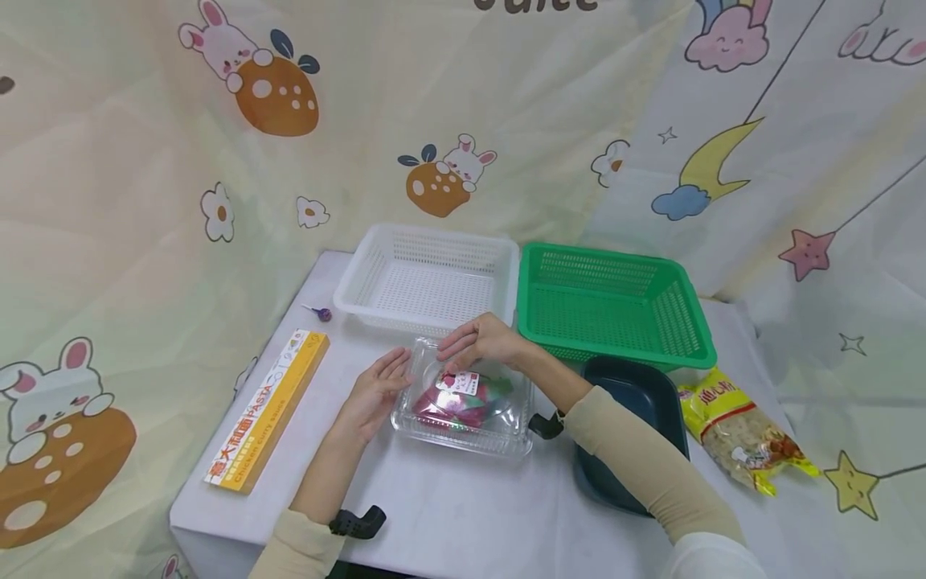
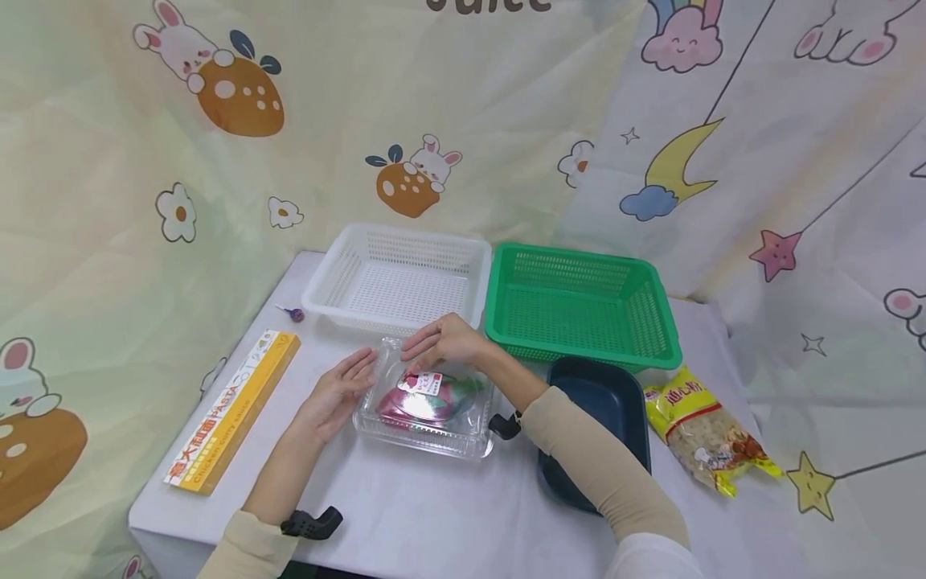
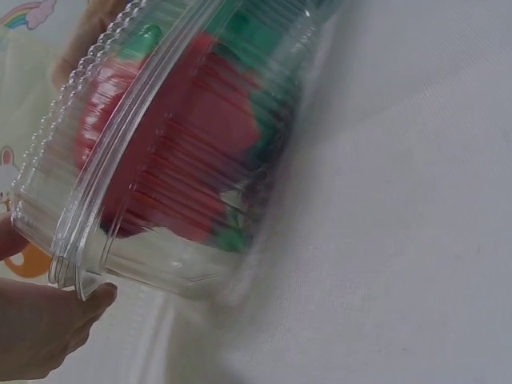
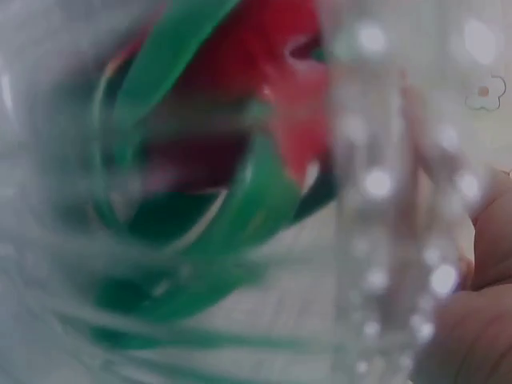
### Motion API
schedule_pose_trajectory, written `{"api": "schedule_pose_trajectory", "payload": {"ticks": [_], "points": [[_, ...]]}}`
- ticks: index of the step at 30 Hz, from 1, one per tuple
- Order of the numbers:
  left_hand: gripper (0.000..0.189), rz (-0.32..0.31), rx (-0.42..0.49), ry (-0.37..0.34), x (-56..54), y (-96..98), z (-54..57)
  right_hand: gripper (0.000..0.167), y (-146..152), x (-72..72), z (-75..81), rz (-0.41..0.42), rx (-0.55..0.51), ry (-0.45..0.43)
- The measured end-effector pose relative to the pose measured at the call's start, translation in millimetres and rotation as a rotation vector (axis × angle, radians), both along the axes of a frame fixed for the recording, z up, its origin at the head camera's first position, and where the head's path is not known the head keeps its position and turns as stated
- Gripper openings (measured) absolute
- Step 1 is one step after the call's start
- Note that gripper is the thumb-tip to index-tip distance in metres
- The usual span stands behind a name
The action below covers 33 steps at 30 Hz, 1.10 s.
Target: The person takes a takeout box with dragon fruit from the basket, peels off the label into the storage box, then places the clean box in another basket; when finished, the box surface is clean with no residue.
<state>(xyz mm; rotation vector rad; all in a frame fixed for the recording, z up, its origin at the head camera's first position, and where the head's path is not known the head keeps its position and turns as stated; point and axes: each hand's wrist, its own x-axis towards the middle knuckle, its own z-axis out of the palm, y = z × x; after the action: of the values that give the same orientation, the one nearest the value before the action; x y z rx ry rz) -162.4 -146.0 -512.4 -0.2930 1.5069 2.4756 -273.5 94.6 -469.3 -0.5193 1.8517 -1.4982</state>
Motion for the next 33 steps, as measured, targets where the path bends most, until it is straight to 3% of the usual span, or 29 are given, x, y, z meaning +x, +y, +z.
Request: {"api": "schedule_pose_trajectory", "payload": {"ticks": [8, 22, 33], "points": [[0.075, -0.015, 0.000, -0.004, 1.2, 0.8, 1.2, 0.039, 1.5, 0.4, 1.7, 0.009, -0.002, -0.093], [0.075, -0.005, -0.009, 0.002, -0.3, 1.0, 0.8, 0.037, 1.4, 4.2, 0.8, -0.101, -0.020, -0.114], [0.075, 0.003, -0.021, 0.028, -0.5, 0.7, 2.1, 0.037, 2.8, 5.3, -3.9, -0.160, -0.106, -0.171]]}}
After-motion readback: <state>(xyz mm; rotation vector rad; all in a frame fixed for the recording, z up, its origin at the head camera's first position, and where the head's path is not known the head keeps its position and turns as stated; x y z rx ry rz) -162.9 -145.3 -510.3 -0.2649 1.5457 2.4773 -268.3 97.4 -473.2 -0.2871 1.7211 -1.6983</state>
